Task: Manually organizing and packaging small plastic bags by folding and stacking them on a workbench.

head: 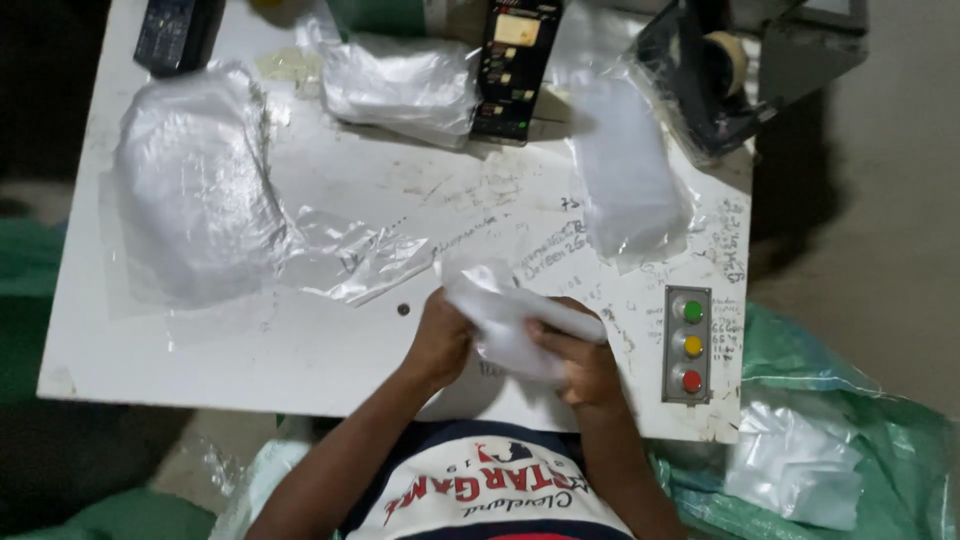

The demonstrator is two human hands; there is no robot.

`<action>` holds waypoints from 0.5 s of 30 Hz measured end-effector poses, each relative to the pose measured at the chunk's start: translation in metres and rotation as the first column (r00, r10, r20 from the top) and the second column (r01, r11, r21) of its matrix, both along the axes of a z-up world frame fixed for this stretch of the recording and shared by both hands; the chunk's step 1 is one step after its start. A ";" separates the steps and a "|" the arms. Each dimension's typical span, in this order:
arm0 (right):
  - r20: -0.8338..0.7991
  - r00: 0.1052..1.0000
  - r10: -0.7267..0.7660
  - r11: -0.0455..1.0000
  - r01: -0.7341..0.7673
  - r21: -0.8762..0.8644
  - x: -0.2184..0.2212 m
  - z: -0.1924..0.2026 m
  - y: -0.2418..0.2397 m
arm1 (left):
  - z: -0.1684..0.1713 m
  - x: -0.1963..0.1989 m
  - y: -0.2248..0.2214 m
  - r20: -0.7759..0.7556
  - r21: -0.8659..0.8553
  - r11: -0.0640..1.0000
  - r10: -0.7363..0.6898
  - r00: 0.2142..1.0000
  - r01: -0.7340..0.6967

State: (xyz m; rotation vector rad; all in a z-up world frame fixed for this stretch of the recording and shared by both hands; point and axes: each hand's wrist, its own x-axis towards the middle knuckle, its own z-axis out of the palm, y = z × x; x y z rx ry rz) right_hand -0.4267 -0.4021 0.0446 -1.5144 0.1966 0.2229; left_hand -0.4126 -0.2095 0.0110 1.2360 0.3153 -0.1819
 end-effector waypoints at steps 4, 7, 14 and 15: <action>-0.041 0.998 -0.044 0.944 0.055 0.327 0.010 0.000 -0.011 | -0.017 0.010 0.003 0.356 0.349 0.935 -0.076 0.931 -0.058; 0.255 0.958 0.129 0.977 -0.079 -0.197 0.009 0.017 -0.009 | -0.007 0.016 0.003 0.510 0.608 0.785 -0.271 0.816 -0.119; 0.090 0.972 -0.215 0.949 0.230 -0.216 0.014 -0.027 0.000 | -0.069 0.019 -0.022 0.761 0.648 0.520 -0.420 0.494 -0.557; 0.096 0.972 -0.216 0.949 0.232 -0.214 0.015 -0.021 0.005 | -0.054 0.026 -0.022 0.764 0.645 0.520 -0.421 0.488 -0.560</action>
